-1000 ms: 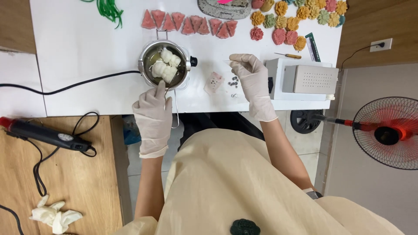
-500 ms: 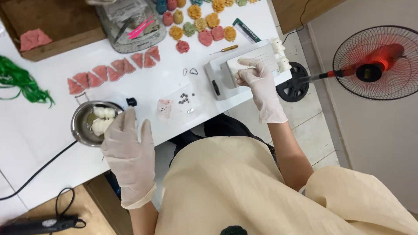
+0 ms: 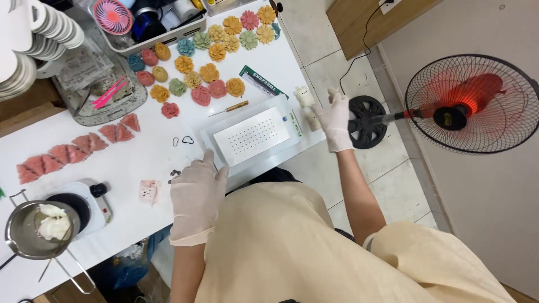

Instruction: Decorating a small bear-shaped wax figure with eyes and a nose using a pick tool.

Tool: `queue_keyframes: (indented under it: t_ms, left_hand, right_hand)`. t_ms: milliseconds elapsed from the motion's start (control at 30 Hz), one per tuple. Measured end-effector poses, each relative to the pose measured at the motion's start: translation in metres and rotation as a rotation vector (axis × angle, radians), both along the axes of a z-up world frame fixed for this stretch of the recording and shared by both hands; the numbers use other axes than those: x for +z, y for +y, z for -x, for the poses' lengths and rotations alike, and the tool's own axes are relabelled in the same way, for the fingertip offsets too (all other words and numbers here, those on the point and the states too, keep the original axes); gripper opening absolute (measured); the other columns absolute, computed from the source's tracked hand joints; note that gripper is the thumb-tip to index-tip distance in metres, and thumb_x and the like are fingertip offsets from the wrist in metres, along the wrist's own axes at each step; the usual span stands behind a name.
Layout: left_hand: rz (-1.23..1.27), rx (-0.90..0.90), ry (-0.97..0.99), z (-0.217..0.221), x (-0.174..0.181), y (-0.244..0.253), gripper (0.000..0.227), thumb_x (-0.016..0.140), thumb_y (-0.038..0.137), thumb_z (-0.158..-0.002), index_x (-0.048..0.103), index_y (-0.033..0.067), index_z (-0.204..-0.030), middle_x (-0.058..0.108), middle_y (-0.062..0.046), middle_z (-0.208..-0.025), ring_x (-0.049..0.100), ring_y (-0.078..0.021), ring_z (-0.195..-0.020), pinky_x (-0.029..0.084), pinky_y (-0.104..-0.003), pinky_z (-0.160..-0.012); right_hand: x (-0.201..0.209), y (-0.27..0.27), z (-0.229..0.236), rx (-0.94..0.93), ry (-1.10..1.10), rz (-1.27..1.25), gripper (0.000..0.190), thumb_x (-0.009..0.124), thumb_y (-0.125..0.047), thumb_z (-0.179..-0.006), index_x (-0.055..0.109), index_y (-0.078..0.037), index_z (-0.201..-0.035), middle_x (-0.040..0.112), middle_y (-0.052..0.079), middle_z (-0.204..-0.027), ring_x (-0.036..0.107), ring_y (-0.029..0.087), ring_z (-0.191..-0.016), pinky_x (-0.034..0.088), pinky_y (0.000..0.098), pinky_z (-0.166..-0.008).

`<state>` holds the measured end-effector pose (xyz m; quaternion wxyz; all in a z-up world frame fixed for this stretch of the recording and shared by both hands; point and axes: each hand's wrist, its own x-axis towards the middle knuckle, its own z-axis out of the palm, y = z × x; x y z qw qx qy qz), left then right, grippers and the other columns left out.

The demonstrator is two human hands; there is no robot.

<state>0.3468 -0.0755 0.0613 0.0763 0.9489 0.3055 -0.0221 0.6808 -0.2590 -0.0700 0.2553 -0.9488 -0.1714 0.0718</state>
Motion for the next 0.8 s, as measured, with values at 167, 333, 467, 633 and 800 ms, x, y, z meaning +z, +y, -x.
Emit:
queue_keyframes:
  t_ms: [167,333,467,633,800]
  left_hand:
    - [-0.025,0.096,0.129,-0.008,-0.018,-0.031,0.053,0.066,0.047,-0.091,0.067,0.0117,-0.131,0.064,-0.005,-0.072,0.066,-0.0223,-0.062,0.054,-0.039,-0.056]
    - [0.033,0.231,0.215,0.015,-0.039,-0.047,0.052,0.064,0.050,-0.095,0.067,0.0126,-0.131,0.069,-0.007,-0.080,0.069,-0.0249,-0.071,0.057,-0.040,-0.064]
    - [0.321,0.431,0.295,0.024,-0.034,-0.047,0.058,0.059,0.048,-0.096,0.060,0.0113,-0.141,0.072,-0.016,-0.107,0.071,-0.0316,-0.096,0.056,-0.045,-0.084]
    - [0.637,0.708,0.330,0.011,0.017,-0.025,0.058,0.056,0.047,-0.096,0.053,0.0195,-0.147,0.064,-0.012,-0.134,0.065,-0.0333,-0.114,0.050,-0.044,-0.098]
    - [0.812,0.736,-0.292,0.017,0.014,-0.010,0.050,0.054,0.035,-0.103,0.054,0.0156,-0.149,0.065,-0.014,-0.137,0.064,-0.0244,-0.122,0.048,-0.037,-0.103]
  right_hand:
    - [-0.054,0.032,-0.017,0.019,0.254,-0.300,0.079,0.085,-0.008,-0.077,0.043,0.004,-0.142,0.041,0.018,-0.139,0.056,0.029,-0.124,0.050,0.0333,-0.100]
    - [-0.087,0.037,-0.027,0.108,0.244,-0.318,0.085,0.083,0.010,-0.068,0.041,0.005,-0.141,0.037,0.018,-0.141,0.057,0.028,-0.122,0.053,0.0319,-0.103]
    - [-0.066,0.040,-0.037,0.032,0.263,-0.301,0.076,0.081,0.005,-0.077,0.047,0.004,-0.145,0.046,0.014,-0.140,0.062,0.027,-0.114,0.054,0.0317,-0.100]
    - [-0.048,0.034,-0.101,-0.058,0.481,-0.412,0.086,0.088,0.002,-0.069,0.048,0.006,-0.145,0.059,0.014,-0.128,0.066,0.020,-0.111,0.059,0.0285,-0.092]
    - [0.076,0.076,-0.044,0.161,0.577,-0.729,0.086,0.084,0.009,-0.073,0.046,0.005,-0.150,0.061,0.014,-0.130,0.067,0.020,-0.101,0.061,0.0294,-0.089]
